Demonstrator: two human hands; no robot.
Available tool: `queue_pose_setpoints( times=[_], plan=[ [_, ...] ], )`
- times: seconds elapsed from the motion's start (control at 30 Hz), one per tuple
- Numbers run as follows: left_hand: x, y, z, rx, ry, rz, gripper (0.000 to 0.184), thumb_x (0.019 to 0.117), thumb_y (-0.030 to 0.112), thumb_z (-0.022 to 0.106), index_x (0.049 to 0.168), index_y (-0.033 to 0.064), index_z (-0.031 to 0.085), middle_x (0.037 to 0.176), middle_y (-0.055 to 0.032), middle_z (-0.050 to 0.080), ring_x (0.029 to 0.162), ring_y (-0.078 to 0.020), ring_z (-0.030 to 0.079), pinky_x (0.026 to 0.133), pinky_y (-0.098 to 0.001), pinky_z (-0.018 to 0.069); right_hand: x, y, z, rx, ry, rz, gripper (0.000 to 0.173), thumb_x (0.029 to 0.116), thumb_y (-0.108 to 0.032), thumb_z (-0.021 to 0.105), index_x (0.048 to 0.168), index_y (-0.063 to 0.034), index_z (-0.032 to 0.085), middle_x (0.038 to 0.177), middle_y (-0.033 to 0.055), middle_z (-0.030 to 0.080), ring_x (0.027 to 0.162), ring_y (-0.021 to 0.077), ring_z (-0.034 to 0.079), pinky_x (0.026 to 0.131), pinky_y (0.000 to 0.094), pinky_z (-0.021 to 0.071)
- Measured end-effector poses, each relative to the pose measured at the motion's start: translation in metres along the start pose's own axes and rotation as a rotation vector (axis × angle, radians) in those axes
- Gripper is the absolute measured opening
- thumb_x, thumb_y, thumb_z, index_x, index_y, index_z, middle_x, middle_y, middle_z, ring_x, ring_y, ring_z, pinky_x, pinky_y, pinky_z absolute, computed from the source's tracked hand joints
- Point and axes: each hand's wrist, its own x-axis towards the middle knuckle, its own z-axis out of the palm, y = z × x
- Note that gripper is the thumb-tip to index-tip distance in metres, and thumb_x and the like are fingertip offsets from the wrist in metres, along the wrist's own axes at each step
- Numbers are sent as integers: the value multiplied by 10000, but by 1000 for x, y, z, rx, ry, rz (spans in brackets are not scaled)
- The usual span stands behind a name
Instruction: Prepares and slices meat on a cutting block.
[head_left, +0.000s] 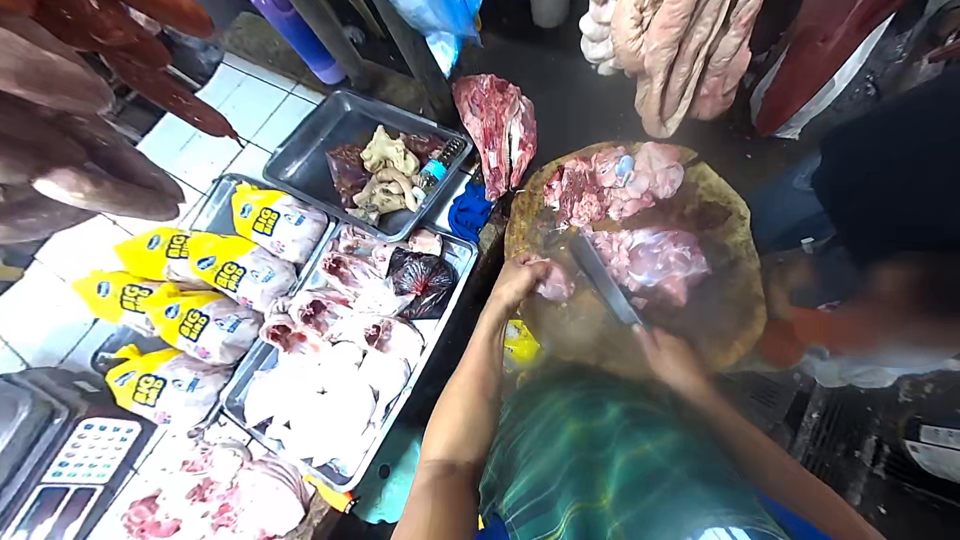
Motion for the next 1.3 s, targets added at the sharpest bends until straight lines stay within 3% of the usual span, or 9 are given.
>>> queue_pose_setpoints(
  times=[0.1,0.23,0.4,0.5,0.63,0.77,0.87,1.1,1.3],
  plan=[
    [39,-4,2,307,-163,-26,348,928,228,717,1240,78,686,1051,-128,731,929,-233,697,858,-466,573,-3,4,-3,20,14,-13,681,1066,-632,300,1130,-57,659,890,158,681,853,323,690,805,554,548],
    [48,-28,-7,294,-40,-38,691,881,327,798,1476,104,530,1234,-165,697,1089,-290,702,970,-529,572,-36,-22,-15,68,282,-310,608,1070,-577,362,1105,-51,665,733,95,644,679,254,664,649,487,555],
    [-3,-54,-11,230,438,59,303,934,220,666,1186,52,667,1019,-127,718,952,-266,696,859,-533,567,-38,-49,-8,238,620,-811,641,1075,-529,407,1113,53,669,698,79,656,589,119,633,559,327,575],
    [-19,-69,15,262,549,288,223,932,155,625,1100,18,678,1012,-121,695,915,-226,687,826,-449,584,-17,-38,16,-52,239,-406,592,1068,-533,412,1193,-9,657,820,149,707,757,292,714,719,489,597],
    [-7,-88,49,561,392,653,271,974,180,571,1173,96,735,1237,-108,688,1208,-276,620,1051,-481,503,-1,-54,13,-249,-82,-52,727,1047,-670,284,1183,-55,645,1000,189,712,1011,364,705,875,574,553],
    [-3,-116,53,758,350,594,268,973,304,603,1166,186,746,1307,-62,652,1273,-277,568,1061,-523,463,-6,-45,-8,315,-258,38,647,1083,-607,296,1092,-60,640,726,73,614,526,190,601,500,369,559],
    [-11,-134,43,757,349,555,271,959,311,591,1134,191,760,1319,-36,652,1287,-257,558,1071,-514,446,3,-28,-9,866,-444,181,671,1072,-640,229,1066,-66,577,635,32,503,422,153,496,396,328,503],
    [-8,-77,42,509,490,351,281,994,273,557,1081,74,736,1167,-140,685,1148,-323,620,1012,-530,484,-17,-18,-11,435,-40,-44,576,1106,-535,306,1150,-68,641,687,43,593,499,165,571,482,352,537],
    [62,-19,57,765,109,254,496,850,448,731,1302,246,700,1547,-115,473,1460,-375,376,1123,-646,372,-17,-8,-3,385,47,-75,561,1111,-509,309,1126,-54,638,714,52,610,525,173,594,522,375,559]
  ],
)
